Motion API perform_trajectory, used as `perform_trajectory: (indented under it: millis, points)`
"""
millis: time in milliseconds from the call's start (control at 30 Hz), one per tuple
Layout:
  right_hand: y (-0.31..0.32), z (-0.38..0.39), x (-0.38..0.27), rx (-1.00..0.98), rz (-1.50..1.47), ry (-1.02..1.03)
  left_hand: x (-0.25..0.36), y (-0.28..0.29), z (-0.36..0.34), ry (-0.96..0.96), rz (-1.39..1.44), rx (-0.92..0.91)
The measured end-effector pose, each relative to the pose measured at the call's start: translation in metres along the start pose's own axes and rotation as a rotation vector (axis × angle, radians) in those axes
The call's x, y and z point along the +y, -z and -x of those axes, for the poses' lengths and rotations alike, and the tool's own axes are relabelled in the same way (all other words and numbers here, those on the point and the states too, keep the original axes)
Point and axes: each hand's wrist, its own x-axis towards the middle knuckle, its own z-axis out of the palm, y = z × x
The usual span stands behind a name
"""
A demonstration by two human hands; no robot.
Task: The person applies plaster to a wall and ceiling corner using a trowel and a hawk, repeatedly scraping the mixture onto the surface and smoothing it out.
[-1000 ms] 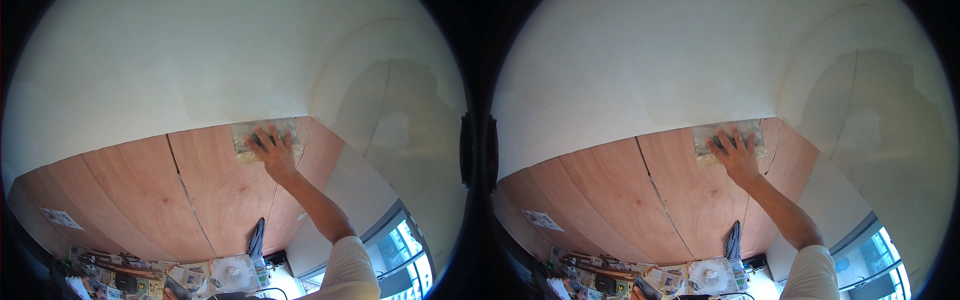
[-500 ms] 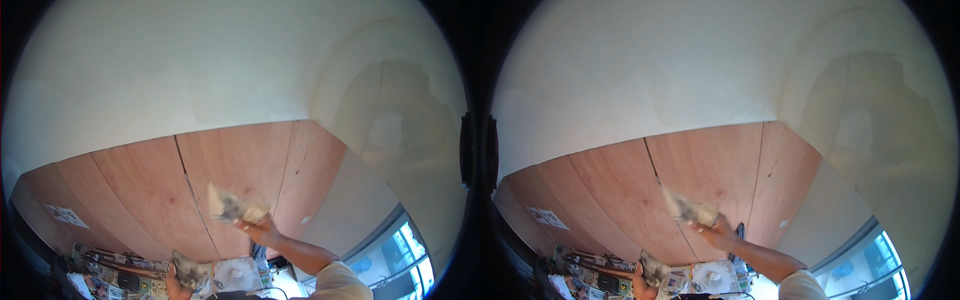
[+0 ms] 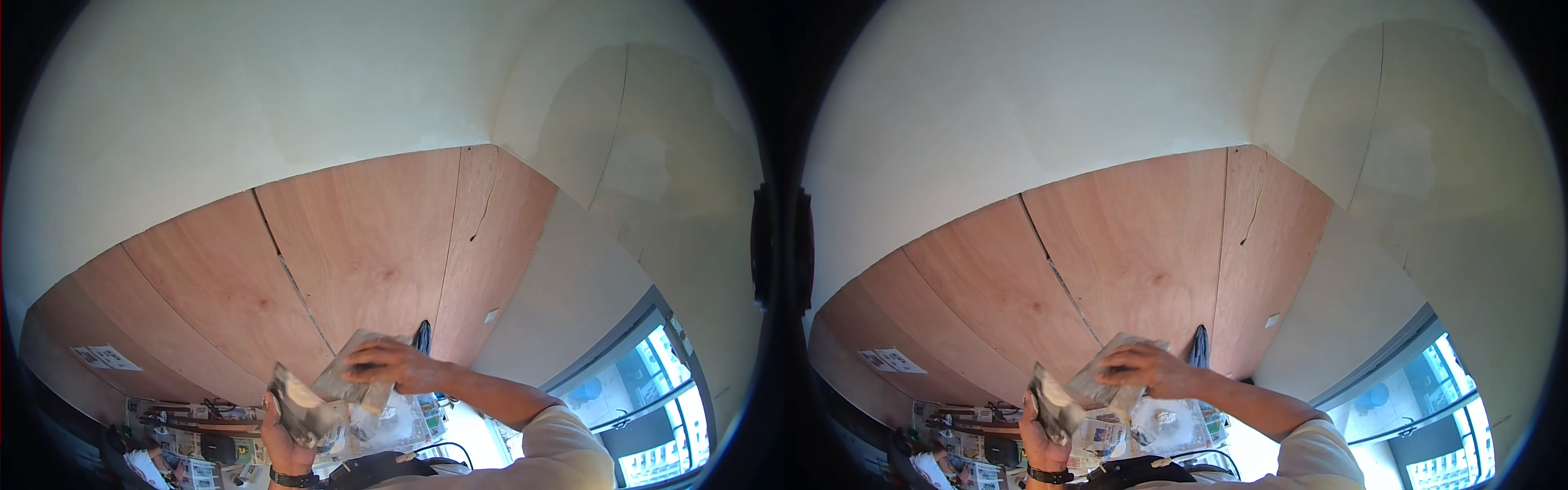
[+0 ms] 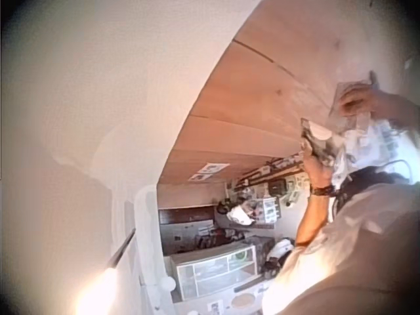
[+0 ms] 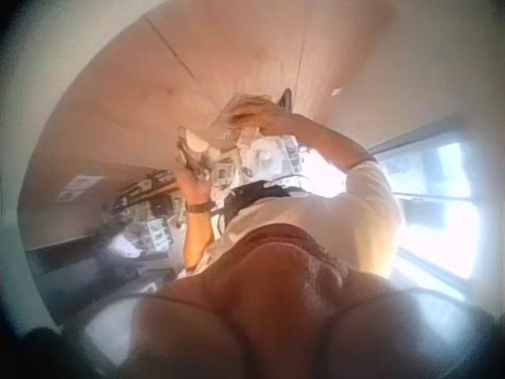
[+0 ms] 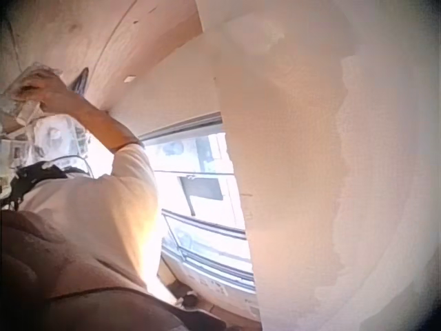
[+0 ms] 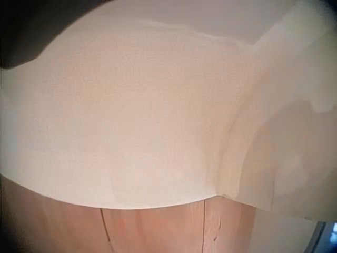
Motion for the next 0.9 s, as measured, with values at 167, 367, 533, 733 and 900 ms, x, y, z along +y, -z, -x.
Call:
perform_trajectory:
  millis: [167, 367, 533, 733, 900]
  points:
    - [0.02, -0.003, -0.027, 0.291, -0.6, -0.808, 0.022, -0.006, -0.006, -0.298, -0.165, -0.066]
    - [0.016, -0.01, -0.048, 0.581, -1.321, -0.645, 0.015, -0.035, -0.045, -0.645, -0.311, -0.04]
    - [0.007, -0.021, -0.055, 0.466, -1.475, -0.754, -0.007, -0.043, -0.035, -0.781, -0.702, -0.091]
    - [0.031, -0.052, -0.05, 0.562, -1.613, -0.835, -0.023, -0.032, -0.021, -1.109, -1.63, -0.347]
    - [0.089, -0.053, -0.031, 0.776, -1.604, -0.564, -0.016, 0.032, -0.008, -0.835, -1.838, -0.278]
